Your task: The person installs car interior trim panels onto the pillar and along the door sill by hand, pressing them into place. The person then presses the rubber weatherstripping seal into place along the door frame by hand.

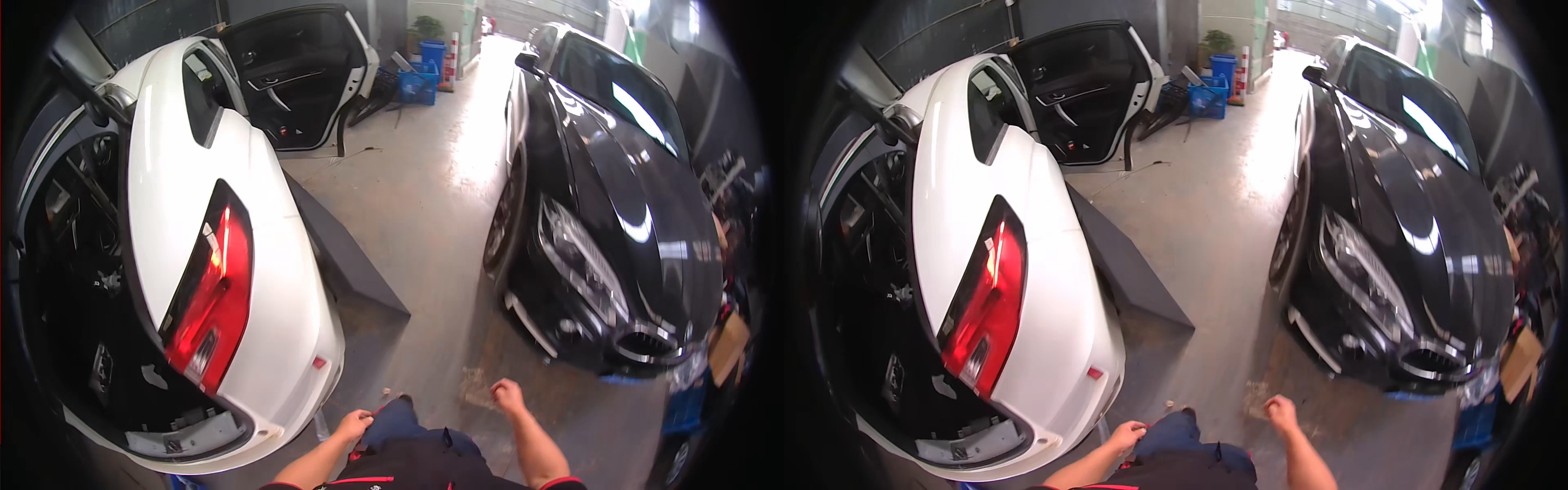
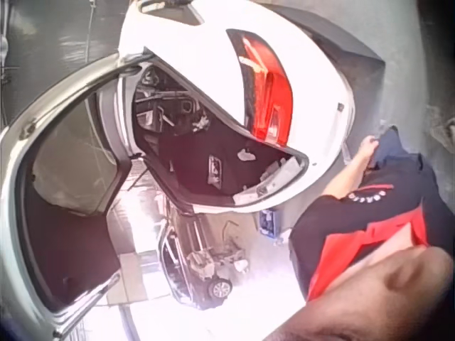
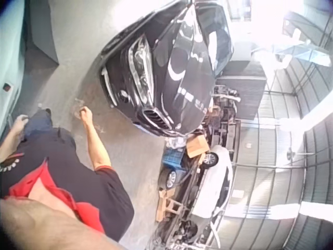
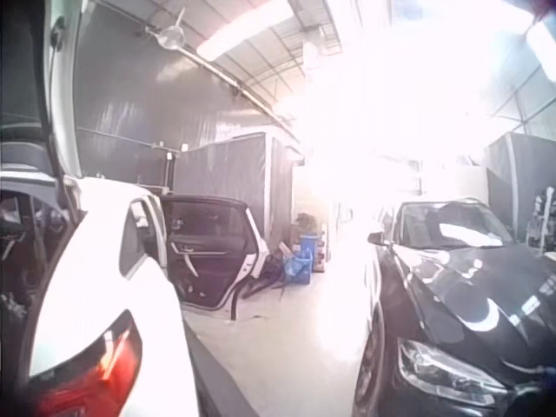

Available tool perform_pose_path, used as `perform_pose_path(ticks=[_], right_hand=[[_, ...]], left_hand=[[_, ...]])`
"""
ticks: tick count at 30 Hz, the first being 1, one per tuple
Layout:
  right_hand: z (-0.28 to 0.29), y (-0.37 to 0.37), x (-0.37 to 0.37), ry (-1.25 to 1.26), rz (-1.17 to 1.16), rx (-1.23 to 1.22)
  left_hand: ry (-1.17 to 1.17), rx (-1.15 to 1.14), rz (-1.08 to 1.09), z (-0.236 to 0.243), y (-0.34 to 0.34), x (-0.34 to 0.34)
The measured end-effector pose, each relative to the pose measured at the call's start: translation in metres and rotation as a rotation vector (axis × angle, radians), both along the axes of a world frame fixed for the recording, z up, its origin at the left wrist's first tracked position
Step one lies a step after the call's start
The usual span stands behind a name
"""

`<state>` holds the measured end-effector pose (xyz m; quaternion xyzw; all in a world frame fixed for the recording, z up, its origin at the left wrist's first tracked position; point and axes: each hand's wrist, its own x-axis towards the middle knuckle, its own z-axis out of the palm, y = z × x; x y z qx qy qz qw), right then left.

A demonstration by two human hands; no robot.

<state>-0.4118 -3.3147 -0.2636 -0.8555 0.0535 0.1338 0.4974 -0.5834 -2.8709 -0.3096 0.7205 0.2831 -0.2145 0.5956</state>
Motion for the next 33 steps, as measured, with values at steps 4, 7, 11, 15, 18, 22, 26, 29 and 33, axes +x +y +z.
perform_pose_path(ticks=[4,7,11,15,18,22,26,29,33], right_hand=[[0.019,0.016,0.057,0.259,-0.060,0.040],[-0.003,0.011,0.135,0.283,-0.137,0.105],[-0.019,0.027,0.281,0.173,-0.154,0.045],[-0.007,0.076,0.480,-0.022,0.102,-0.095],[0.058,0.140,0.613,-0.063,0.324,-0.090],[0.082,0.237,0.764,-0.144,0.576,-0.033],[0.094,0.357,0.862,-0.131,0.703,0.056],[0.084,0.434,0.924,-0.070,0.795,0.073],[0.061,0.531,1.008,-0.052,0.882,0.069]], left_hand=[[-0.016,-0.083,-0.015,0.070,0.006,0.169],[-0.112,-0.078,-0.036,0.090,0.001,0.298],[-0.162,-0.079,0.014,0.061,-0.006,0.436],[-0.089,-0.133,0.134,0.050,-0.001,0.537],[-0.107,-0.183,0.253,0.102,0.012,0.585],[-0.064,-0.158,0.537,0.078,0.059,0.642],[-0.052,-0.197,0.662,0.040,0.120,0.715],[-0.080,-0.198,0.681,0.016,0.183,0.794],[-0.156,-0.098,0.696,0.063,0.291,0.896]])
